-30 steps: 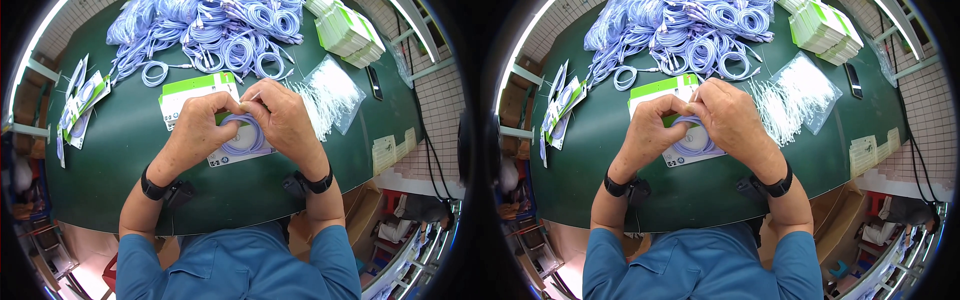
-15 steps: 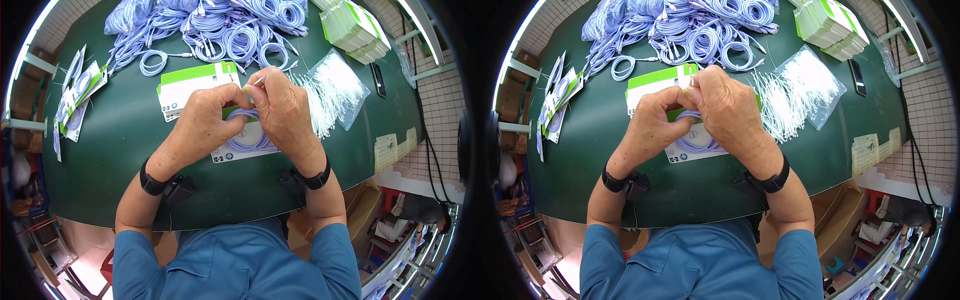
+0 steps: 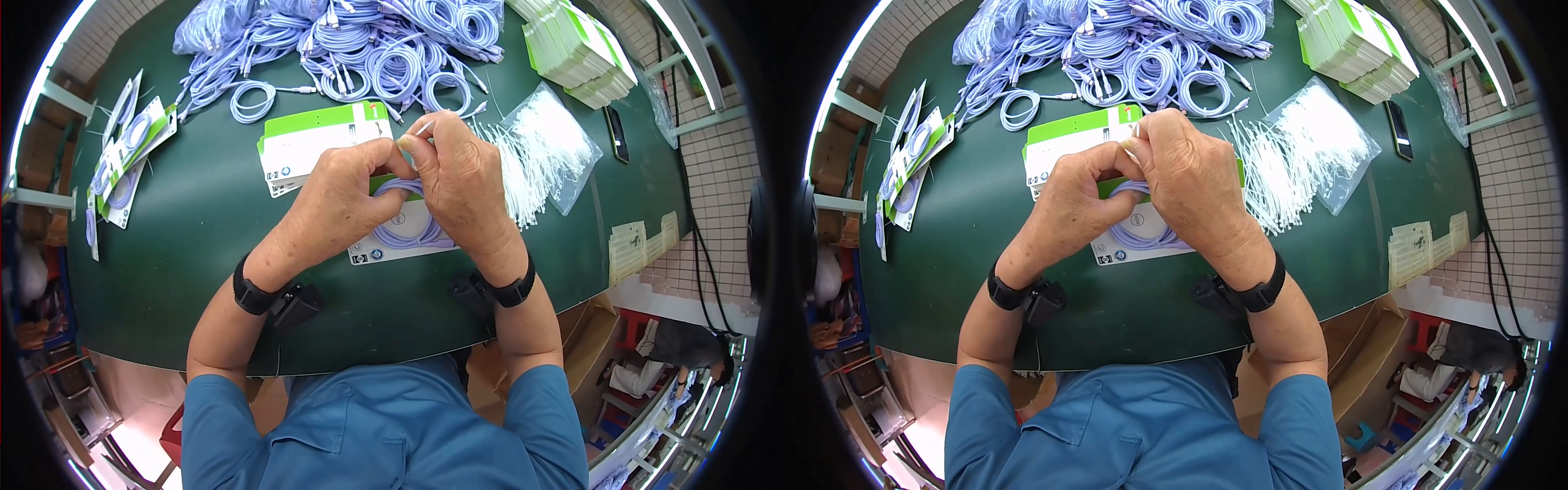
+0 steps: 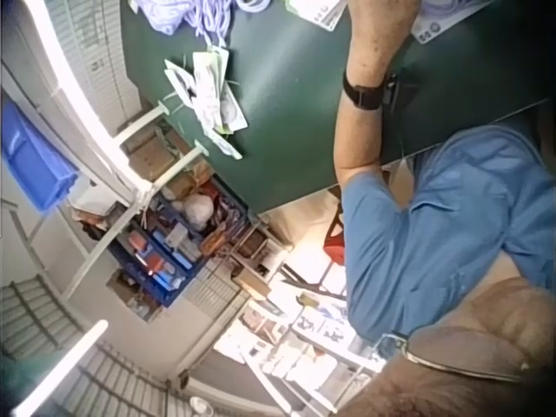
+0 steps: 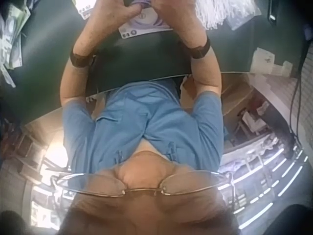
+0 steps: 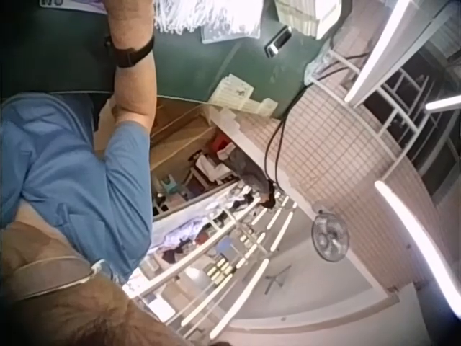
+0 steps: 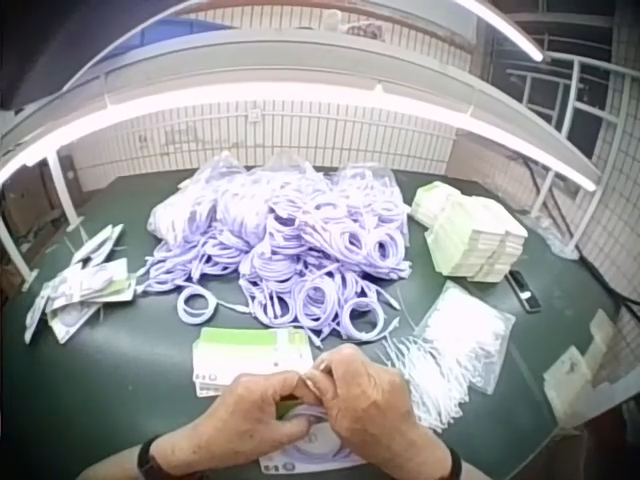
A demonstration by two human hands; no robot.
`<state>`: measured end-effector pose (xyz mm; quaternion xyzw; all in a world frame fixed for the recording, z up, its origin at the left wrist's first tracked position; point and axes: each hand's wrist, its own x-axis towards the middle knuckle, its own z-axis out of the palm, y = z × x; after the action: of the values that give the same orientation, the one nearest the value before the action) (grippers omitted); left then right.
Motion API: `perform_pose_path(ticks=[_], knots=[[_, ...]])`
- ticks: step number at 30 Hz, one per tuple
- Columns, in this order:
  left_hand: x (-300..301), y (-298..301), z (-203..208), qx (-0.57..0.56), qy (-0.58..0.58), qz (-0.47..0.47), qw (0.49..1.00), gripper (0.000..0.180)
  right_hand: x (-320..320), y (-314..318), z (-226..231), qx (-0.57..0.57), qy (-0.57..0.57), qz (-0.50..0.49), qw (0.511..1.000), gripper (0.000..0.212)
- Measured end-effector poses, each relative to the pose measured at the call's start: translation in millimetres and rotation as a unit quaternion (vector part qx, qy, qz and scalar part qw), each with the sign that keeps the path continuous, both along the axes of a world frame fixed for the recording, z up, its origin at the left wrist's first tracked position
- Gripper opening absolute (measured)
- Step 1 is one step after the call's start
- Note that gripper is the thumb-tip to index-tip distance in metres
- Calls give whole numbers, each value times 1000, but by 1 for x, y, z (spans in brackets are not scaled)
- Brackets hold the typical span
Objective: The person packages a cable by placing it onto a card and securing it by hand using a zip tie. After pulling the zip tie tight, the person places the packaged cable into a box and picks up another cable and card.
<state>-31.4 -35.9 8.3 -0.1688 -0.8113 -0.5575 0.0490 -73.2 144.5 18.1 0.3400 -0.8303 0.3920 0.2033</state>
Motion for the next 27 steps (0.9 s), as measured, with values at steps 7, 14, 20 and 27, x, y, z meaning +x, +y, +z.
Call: perform_pose_path(ticks=[7,14,20,27], knots=[[-1,-2,0,27,-18,-5,999,17,1,-1,-2,-15,-25,-6,1000,11],[2,-5,10,72,-59,-13,996,16,4,1,13,-54,-17,34,998,12],[3,-7,12,107,-59,-26,992,14,6,5,28,-53,16,72,996,14],[4,-13,24,57,-113,-31,991,22,10,5,31,-51,31,59,997,16]])
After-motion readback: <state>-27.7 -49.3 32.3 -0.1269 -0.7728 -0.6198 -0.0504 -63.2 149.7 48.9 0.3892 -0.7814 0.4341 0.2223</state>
